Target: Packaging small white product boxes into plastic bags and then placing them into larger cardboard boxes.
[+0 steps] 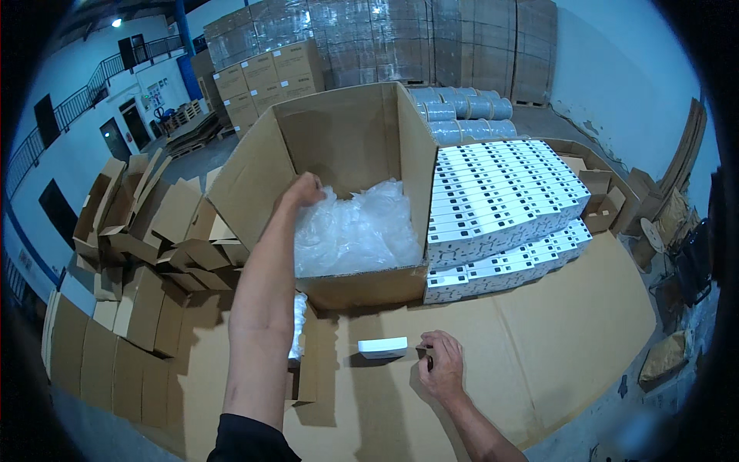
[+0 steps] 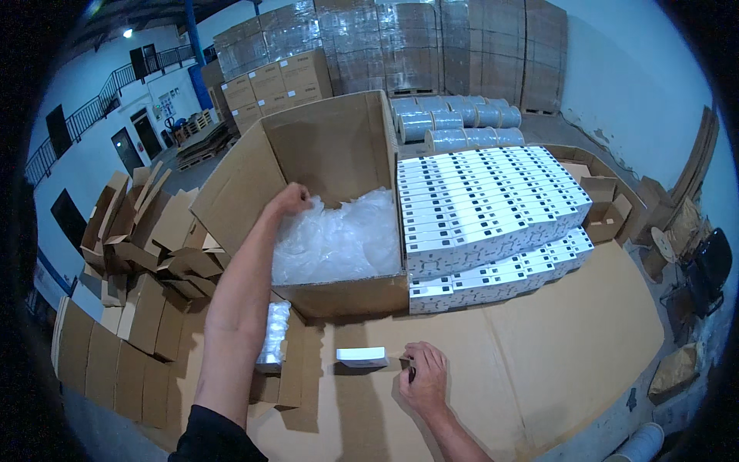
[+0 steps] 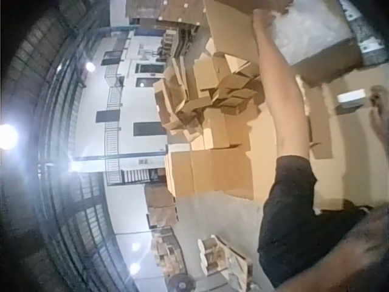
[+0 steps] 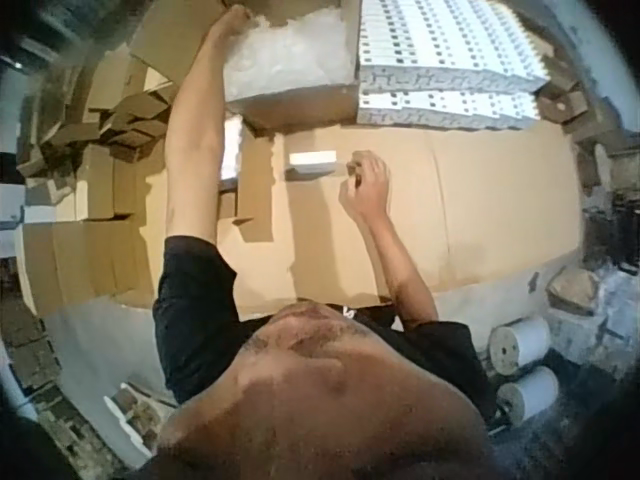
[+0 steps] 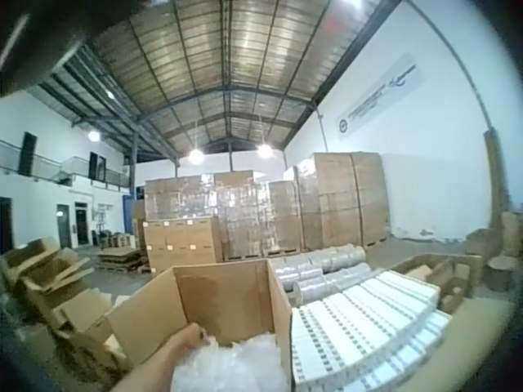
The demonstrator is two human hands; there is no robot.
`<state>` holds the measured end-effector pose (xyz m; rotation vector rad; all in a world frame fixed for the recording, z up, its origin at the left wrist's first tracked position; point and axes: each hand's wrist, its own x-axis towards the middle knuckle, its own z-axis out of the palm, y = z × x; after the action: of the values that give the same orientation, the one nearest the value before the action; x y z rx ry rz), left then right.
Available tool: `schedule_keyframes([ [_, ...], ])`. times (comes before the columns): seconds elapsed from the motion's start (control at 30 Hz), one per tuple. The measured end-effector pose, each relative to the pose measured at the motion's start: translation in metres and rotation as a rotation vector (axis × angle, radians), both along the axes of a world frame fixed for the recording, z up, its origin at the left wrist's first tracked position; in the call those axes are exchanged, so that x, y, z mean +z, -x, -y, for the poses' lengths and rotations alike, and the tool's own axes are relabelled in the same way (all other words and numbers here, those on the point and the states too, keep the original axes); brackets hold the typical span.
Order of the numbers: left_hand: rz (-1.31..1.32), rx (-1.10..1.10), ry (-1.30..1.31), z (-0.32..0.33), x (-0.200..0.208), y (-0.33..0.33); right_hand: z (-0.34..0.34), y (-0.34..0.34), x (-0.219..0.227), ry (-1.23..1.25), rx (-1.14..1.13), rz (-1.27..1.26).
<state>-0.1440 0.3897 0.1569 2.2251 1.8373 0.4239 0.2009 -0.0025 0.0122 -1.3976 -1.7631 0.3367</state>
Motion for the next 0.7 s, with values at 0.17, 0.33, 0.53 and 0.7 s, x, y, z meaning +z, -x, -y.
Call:
schedule_keyframes([
  [0.17,0.255,-0.045,-0.273,0.008,0.04,-0.013,-0.004,-0.004,-0.006,-0.011,-0.016,-0.007],
  [0.33,0.584,0.056,-0.517,0.025,0.087,-0.023,-0.002,-0.004,0.0,-0.033,0.002,-0.028],
  [0.53,0.887,-0.075,-0.494,0.062,0.12,-0.04,0.004,-0.006,-0.004,0.018,0.023,-0.089],
  [0.7,0.567,-0.044,-0.627,0.09,0.119,-0.054,0.008,-0.009,-0.01,-0.031,-0.002,-0.105],
])
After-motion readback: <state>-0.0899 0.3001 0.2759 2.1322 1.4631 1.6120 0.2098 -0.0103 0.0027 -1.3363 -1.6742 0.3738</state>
